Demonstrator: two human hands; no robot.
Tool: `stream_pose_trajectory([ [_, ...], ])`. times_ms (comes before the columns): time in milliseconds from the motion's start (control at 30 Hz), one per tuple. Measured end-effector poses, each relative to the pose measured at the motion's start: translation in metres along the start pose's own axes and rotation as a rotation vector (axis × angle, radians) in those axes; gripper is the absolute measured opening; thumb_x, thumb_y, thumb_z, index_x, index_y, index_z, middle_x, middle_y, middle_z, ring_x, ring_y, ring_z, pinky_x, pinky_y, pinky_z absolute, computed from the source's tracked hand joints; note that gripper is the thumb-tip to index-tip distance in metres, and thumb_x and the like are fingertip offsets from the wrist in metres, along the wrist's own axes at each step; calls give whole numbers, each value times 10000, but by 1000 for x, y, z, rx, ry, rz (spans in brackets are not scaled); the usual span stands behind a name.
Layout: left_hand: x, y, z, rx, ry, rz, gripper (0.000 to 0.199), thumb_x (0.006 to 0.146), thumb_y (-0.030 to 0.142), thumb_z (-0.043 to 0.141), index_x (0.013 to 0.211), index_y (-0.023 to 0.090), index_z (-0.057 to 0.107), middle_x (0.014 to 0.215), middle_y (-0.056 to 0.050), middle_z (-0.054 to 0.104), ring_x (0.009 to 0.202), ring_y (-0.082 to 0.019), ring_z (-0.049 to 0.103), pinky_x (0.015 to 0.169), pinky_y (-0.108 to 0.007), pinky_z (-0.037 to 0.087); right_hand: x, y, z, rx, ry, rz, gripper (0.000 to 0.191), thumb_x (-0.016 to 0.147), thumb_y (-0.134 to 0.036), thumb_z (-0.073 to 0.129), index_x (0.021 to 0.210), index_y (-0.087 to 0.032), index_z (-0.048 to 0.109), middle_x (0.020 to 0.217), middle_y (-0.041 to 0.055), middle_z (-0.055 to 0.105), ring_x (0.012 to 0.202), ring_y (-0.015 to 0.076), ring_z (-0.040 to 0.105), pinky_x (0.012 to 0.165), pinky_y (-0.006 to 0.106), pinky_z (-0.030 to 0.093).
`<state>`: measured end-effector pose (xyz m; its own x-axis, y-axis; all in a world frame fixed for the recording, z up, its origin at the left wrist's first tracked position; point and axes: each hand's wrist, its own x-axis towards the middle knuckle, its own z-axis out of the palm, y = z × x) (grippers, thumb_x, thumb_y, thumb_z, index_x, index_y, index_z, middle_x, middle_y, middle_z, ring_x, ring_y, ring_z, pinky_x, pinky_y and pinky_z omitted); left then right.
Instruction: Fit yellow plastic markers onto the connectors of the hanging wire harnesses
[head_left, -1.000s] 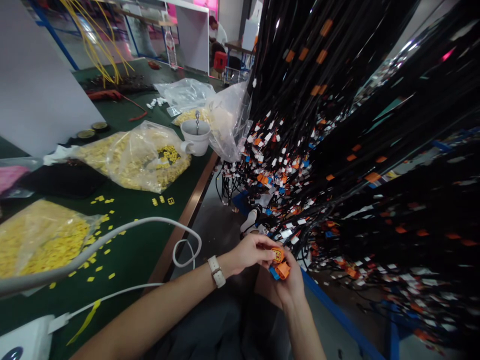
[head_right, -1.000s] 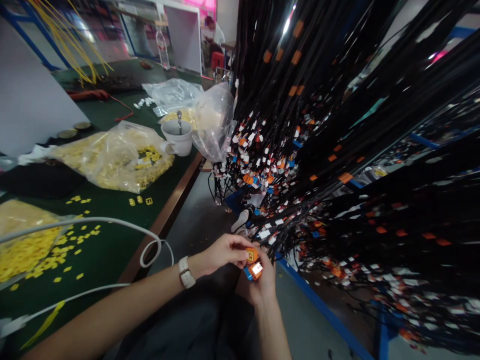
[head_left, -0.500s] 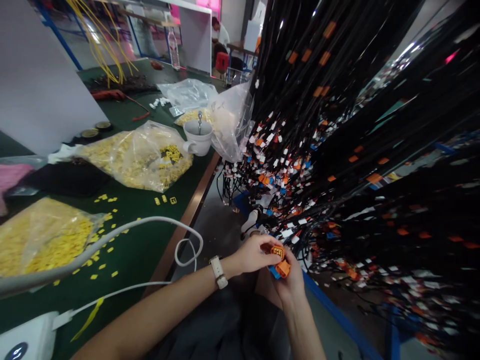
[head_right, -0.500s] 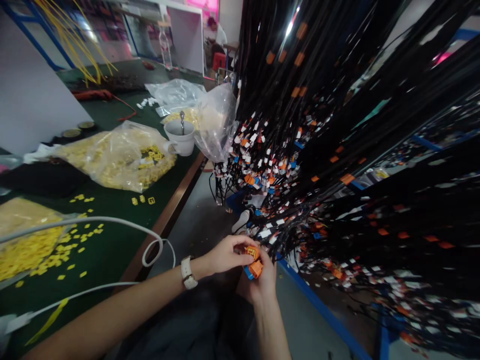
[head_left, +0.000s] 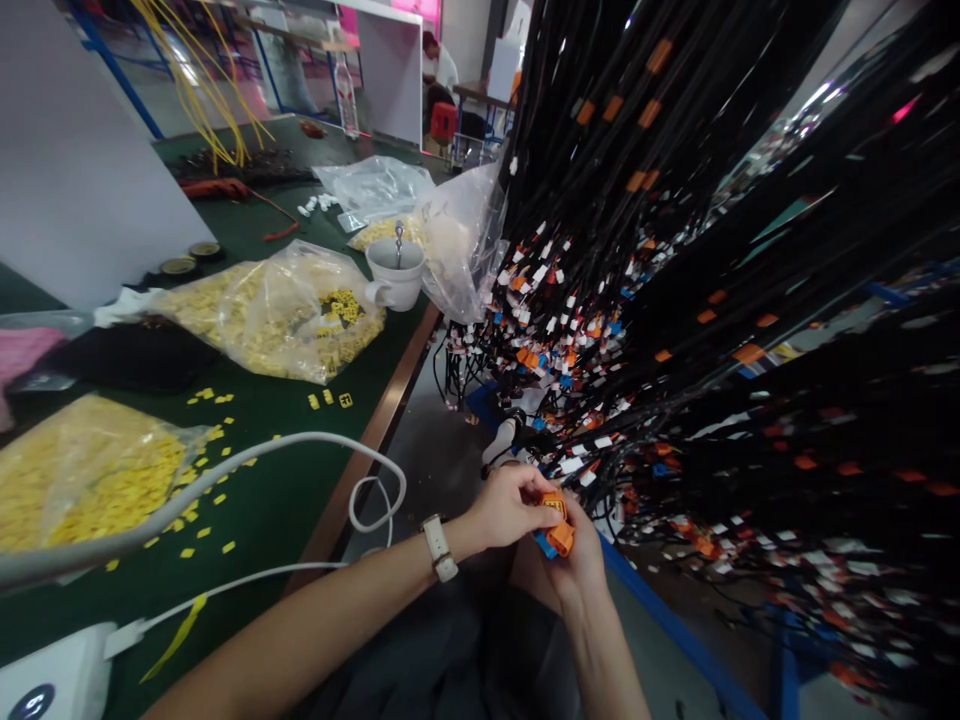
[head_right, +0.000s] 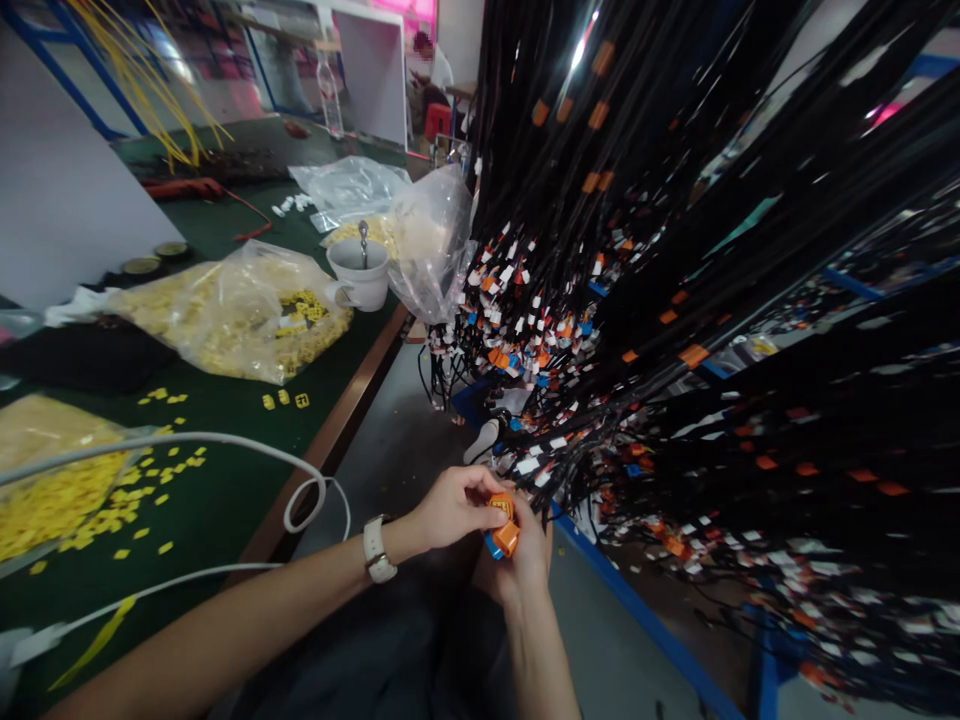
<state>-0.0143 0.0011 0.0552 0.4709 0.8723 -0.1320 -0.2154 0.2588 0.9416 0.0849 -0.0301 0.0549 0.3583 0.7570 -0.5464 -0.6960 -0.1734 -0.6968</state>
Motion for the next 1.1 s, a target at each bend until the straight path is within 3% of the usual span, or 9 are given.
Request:
stream_pose_trajectory([
  [133, 1, 0, -4, -77, -83, -43, 279, 610, 251, 736, 800, 107, 592, 762, -51, 631, 626, -113, 574, 599, -247, 470, 1, 0, -1, 1, 35, -10, 138, 565, -168, 675, 655, -162, 571, 564, -39, 602, 481, 79, 573, 439, 152, 482],
  [233, 2, 1, -6, -97, -124, -63, 279, 646, 307, 711, 789, 111, 572, 664, -17, 601, 544, -92, 546, 535, -224, 445, 1, 1, -3, -21, -14, 8, 137, 583, -193, 681, 661, -159, 574, 537, -50, 584, 434, 70, 545, 391, 146, 451],
  [367, 2, 1, -4, 17, -61, -33, 263, 651, 317, 697, 753, 121, 555, 631, -6, 590, 502, -89, 534, 495, -216, 432, 1, 2, -2, -44, -91, 6, 117, 625, -217, 665, 687, -161, 583, 566, -41, 602, 434, 75, 551, 391, 154, 451],
  [500, 0, 1, -1, 191, 11, 40, 195, 696, 307, 648, 758, 138, 574, 662, -15, 618, 559, -112, 572, 546, -227, 454, -2, 0, 1, -32, -58, 32, 85, 636, -206, 644, 677, -161, 585, 565, -35, 608, 442, 79, 556, 406, 164, 462],
  [700, -6, 7, -1, 301, -40, 45, 219, 749, 327, 591, 874, 147, 586, 703, -27, 629, 611, -138, 597, 555, -242, 473, -1, -2, -3, 26, -11, 66, 95, 590, -158, 649, 662, -139, 591, 521, -45, 581, 402, 57, 508, 381, 143, 430],
  [900, 0, 24, -8, 535, 245, 286, 337, 732, 253, 608, 1057, 205, 533, 1057, -60, 602, 930, -174, 575, 773, -287, 472, 7, -2, -14, 31, -20, 75, 150, 579, -171, 669, 703, -130, 595, 528, -47, 581, 383, 58, 483, 386, 174, 449],
  [1100, 21, 57, -51, 703, 546, 406, 355, 744, 217, 571, 1089, 187, 491, 1131, -94, 539, 1040, -213, 518, 857, -346, 443, 5, -4, -18, 9, -19, 73, 156, 603, -179, 665, 730, -129, 589, 527, -33, 582, 384, 63, 485, 380, 175, 452],
])
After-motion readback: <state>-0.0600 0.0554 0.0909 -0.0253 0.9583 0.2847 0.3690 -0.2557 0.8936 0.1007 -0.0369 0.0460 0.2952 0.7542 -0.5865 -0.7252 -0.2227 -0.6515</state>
